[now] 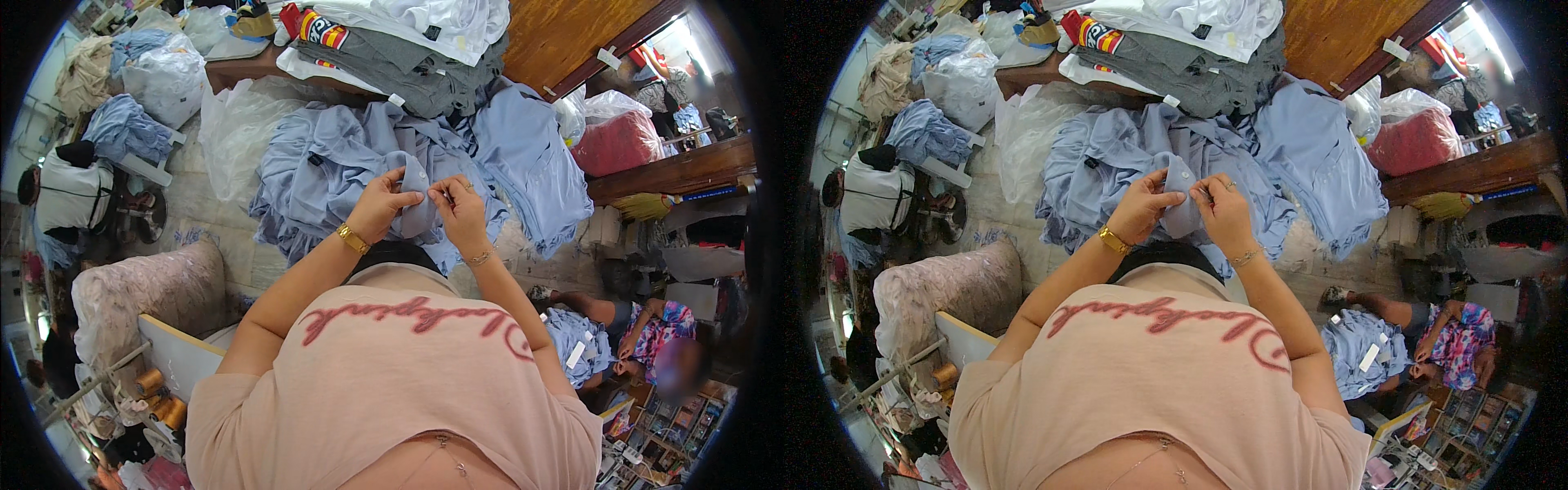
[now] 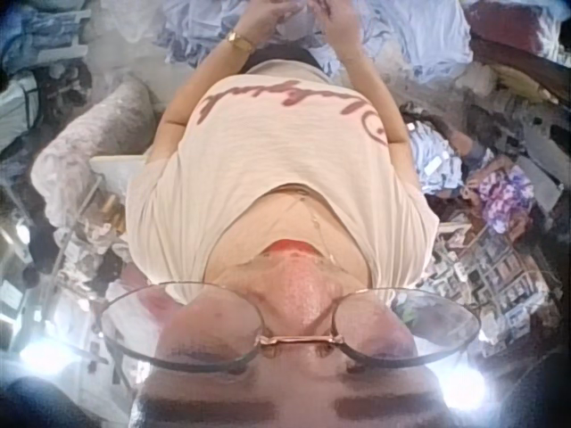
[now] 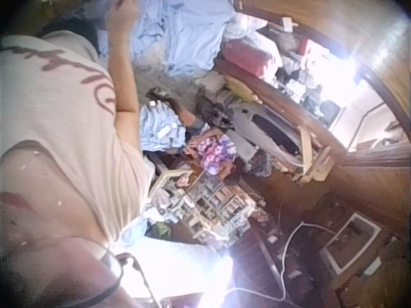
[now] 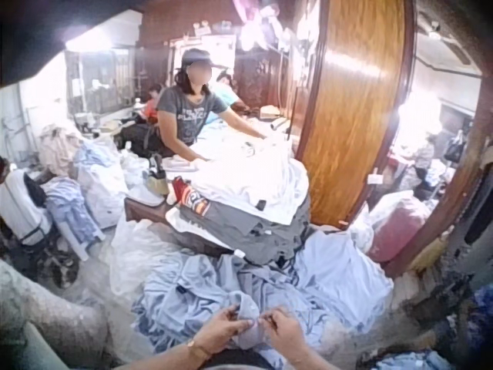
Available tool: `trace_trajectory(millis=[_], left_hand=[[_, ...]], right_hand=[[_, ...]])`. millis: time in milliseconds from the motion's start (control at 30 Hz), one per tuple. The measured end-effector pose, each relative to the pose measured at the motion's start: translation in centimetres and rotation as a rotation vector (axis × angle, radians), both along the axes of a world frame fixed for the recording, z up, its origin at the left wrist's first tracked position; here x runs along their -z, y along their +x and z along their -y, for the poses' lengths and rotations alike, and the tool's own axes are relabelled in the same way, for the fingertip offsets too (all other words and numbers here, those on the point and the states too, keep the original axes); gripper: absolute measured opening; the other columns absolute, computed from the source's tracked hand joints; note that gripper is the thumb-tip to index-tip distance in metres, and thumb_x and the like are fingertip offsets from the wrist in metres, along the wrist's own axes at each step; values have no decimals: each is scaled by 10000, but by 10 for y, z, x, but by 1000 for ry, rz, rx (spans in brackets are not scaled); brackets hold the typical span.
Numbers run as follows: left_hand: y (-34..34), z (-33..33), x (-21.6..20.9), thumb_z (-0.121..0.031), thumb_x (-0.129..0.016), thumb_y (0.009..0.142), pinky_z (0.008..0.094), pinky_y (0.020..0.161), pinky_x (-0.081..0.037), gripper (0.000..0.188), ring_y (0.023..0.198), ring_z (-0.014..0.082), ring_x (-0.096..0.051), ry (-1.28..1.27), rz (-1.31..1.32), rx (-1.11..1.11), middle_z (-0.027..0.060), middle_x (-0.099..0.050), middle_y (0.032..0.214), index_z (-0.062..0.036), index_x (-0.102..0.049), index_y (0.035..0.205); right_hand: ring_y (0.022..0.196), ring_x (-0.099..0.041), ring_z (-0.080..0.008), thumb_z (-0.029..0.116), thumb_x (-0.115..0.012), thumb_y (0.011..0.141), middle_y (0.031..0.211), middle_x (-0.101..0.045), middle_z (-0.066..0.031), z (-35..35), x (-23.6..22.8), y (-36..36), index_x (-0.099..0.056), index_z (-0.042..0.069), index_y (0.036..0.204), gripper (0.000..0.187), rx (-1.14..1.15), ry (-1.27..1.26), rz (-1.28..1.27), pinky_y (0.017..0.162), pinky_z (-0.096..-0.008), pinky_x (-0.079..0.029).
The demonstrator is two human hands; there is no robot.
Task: The person sorts and trims loose threads from a pile of blue collared shirts by hand and using snips, then moves them between stacks on a table.
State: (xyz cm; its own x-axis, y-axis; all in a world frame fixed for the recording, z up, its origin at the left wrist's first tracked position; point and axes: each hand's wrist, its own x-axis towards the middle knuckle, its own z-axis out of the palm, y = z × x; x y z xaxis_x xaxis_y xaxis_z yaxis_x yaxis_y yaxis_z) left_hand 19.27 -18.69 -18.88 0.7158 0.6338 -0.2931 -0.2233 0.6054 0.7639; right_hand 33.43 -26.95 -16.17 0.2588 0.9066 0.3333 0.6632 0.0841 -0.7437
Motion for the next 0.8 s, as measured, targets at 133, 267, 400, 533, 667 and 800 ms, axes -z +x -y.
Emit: trace_trajectory(millis=[133, 267, 400, 533, 667, 800], left_hand=[[2, 4, -2, 32, -633, 725, 246, 716, -453, 506, 794, 104, -565, -46, 57, 3, 41, -596, 948, 4, -455, 1198], [1, 4, 2, 24, -641, 722, 232, 713, -450, 532, 805, 109, -563, -12, 51, -1, 43, -591, 957, 17, -440, 1215], [2, 5, 6, 18, -652, 716, 231, 722, -449, 576, 814, 106, -560, 43, 17, 5, 45, -590, 953, 41, -412, 1239], [8, 5, 12, 28, -646, 716, 239, 731, -448, 637, 821, 115, -562, 49, 49, -28, 63, -592, 948, 63, -346, 1276], [5, 8, -5, 45, -636, 716, 255, 746, -453, 707, 833, 142, -575, 19, 43, 31, 91, -594, 938, 32, -265, 1317], [5, 9, -10, 41, -633, 716, 240, 722, -442, 720, 796, 130, -571, 97, 23, -15, 73, -595, 920, -38, -258, 1326]], right_hand=[[624, -523, -227, 100, -591, 802, 740, -557, -113, -7, 35, 20, -581, 14, 861, 105, 260, -94, -205, 560, -293, -419], [613, -535, -223, 105, -595, 797, 731, -563, -103, 2, 26, 28, -587, 18, 852, 104, 171, -114, -245, 553, -279, -425], [613, -558, -231, 97, -594, 789, 758, -576, -91, 5, -5, 7, -594, 34, 842, 82, -54, 12, 114, 561, -296, -452], [629, -565, -247, 84, -580, 790, 775, -575, -92, 6, -4, 9, -594, 46, 830, 57, -85, 31, 197, 559, -328, -465], [631, -557, -250, 85, -572, 797, 762, -560, -90, 0, 6, 18, -590, 46, 821, 50, 58, 57, 254, 549, -327, -452], [635, -559, -247, 89, -571, 801, 760, -556, -86, -1, 1, 39, -589, 50, 816, 45, 79, -37, 194, 548, -319, -444]])
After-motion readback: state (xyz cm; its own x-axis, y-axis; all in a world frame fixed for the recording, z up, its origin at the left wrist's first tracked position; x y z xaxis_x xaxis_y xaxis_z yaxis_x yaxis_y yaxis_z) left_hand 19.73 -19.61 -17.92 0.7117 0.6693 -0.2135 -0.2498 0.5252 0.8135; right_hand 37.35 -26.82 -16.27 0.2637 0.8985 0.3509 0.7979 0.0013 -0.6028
